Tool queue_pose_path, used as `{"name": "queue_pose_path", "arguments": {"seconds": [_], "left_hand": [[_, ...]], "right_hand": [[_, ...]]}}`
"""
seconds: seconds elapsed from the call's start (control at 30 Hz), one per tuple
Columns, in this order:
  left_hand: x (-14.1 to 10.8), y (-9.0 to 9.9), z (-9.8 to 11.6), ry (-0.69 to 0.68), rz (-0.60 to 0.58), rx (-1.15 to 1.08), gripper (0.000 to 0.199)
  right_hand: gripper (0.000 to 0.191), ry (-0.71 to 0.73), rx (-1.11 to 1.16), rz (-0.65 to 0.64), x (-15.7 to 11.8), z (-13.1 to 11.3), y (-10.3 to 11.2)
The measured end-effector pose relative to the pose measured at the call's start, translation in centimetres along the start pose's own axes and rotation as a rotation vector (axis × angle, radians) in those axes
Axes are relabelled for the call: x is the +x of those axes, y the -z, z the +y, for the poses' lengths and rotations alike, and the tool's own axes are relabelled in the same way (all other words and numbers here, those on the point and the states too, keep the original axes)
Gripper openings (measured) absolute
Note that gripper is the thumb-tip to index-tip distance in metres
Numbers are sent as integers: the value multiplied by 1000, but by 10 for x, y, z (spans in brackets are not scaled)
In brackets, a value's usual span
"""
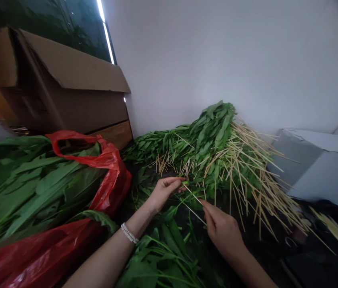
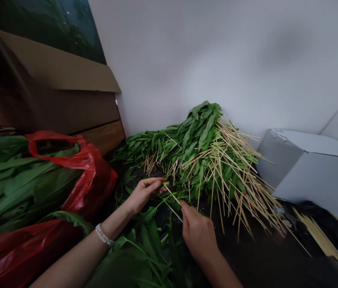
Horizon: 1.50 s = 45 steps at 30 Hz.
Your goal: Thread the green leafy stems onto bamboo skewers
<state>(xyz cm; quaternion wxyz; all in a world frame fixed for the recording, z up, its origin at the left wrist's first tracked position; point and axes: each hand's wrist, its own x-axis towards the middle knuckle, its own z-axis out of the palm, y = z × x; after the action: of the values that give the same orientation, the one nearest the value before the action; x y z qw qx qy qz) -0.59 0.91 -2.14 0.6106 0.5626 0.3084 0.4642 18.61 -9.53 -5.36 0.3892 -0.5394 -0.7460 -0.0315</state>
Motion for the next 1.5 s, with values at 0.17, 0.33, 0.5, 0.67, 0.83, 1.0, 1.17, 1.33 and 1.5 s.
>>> {"name": "queue_pose_path", "arguments": {"seconds": [0.17, 0.33, 0.5, 0.67, 0.83, 1.0, 1.17, 1.33, 1.5], "left_hand": [[1, 1, -2, 6, 23, -63, 32], [1, 1, 0, 13, 4, -103, 37], [0, -1, -2, 56, -15, -148, 41], [-1, -2, -2, 144, -41, -188, 42], [1, 2, -3, 147, 12, -117, 35], [3, 5, -6, 181, 43, -70, 31], [-1, 0, -3, 213, -2, -40, 31], [-5, -6, -2, 201, -75, 70, 31], [2, 4, 2, 1, -35, 227, 39]], "right_hand": [[34, -4, -17, -2, 1, -2, 1], [34, 16, -10, 18, 1, -3, 1], [34, 18, -7, 33, -1, -2, -3], [35, 5, -2, 15, -1, -1, -4], [34, 18, -12, 23, 0, -3, -4], [35, 41, -46, 22, -2, -3, -4], [37, 55, -60, -4, -4, -3, -6], [38, 63, -95, -8, -3, -2, -7], [30, 89, -151, 91, 2, -1, 4]]}}
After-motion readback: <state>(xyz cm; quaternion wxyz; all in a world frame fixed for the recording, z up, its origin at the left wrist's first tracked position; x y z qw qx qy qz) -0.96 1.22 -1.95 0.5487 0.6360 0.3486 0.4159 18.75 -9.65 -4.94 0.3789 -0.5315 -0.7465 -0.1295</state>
